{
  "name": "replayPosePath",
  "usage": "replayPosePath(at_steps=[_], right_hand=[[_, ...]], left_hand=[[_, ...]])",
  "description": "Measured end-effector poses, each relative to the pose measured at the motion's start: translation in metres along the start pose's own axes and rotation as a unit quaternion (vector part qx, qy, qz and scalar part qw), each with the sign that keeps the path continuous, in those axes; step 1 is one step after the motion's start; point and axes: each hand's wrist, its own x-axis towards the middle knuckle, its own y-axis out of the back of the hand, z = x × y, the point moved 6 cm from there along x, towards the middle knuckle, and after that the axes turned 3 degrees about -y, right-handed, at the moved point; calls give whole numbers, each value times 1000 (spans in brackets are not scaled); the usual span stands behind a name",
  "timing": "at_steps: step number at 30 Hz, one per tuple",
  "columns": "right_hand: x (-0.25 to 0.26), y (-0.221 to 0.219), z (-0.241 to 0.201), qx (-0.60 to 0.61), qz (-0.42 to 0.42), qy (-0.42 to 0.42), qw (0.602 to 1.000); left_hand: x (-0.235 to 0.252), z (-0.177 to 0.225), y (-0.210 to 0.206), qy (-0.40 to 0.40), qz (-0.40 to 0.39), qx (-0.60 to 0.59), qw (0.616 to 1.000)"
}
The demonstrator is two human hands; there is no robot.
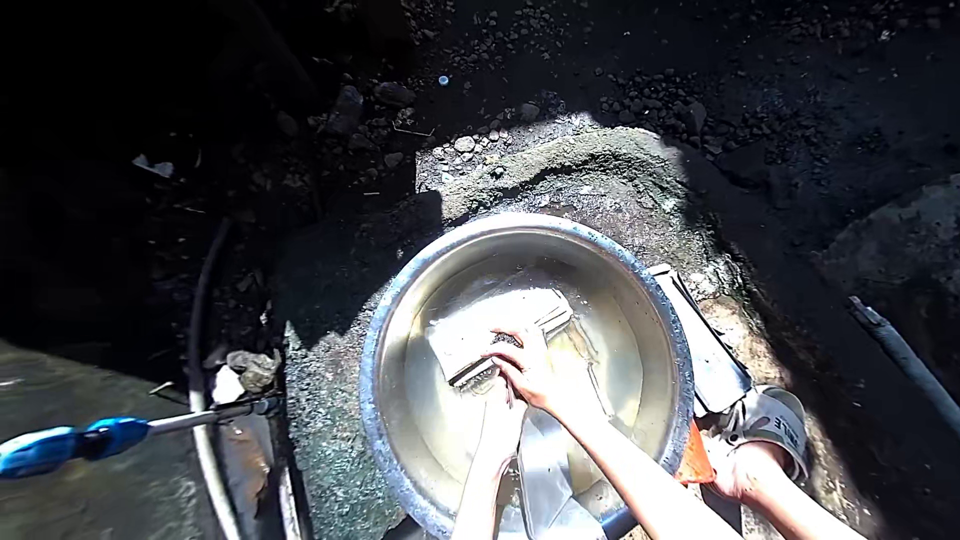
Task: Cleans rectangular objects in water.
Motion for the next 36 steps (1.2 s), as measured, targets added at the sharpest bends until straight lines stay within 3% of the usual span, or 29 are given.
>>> replayPosePath(at_steps=[3, 6, 8, 12, 18, 22, 25, 27, 28, 29, 31, 32, 33, 35, 36], right_hand=[[26, 8, 29, 43, 29, -105, 993], [44, 29, 55, 85, 137, -210, 964], [47, 31, 23, 116, 190, -155, 963], [31, 5, -59, 78, 126, -20, 989], [38, 32, 7, 32, 181, -92, 979], [30, 34, -28, -92, 193, -26, 977], [39, 37, -23, -58, 140, -31, 988], [52, 39, -2, 46, 18, -118, 992], [53, 39, 10, 108, -62, -205, 971], [48, 39, 25, 182, -114, -308, 927], [23, 44, 69, 283, -66, -464, 837], [4, 51, 95, 276, 2, -488, 828], [-16, 60, 115, 214, 62, -468, 855], [-49, 72, 127, -16, 127, -363, 923], [-69, 70, 126, -119, 128, -325, 930]], left_hand=[[-8, -5, -5, 33, -18, -73, 997], [-15, -7, 3, 20, 12, -70, 997], [-15, -4, 8, -3, 48, -88, 995], [-24, 24, 11, -33, 114, -121, 985], [-36, 32, 23, -32, 93, -205, 974], [-34, 23, 18, 22, 117, -223, 967], [-38, 17, 16, 41, 112, -217, 969], [-38, 17, 19, 35, 108, -210, 971], [-37, 17, 23, 28, 105, -204, 973], [-36, 16, 28, 17, 114, -202, 973], [-32, 12, 38, 2, 150, -213, 965], [-29, 9, 43, -2, 169, -223, 960], [-26, 4, 50, -3, 182, -229, 956], [-14, -6, 61, 5, 200, -226, 953], [-8, -16, 66, 13, 214, -216, 953]])
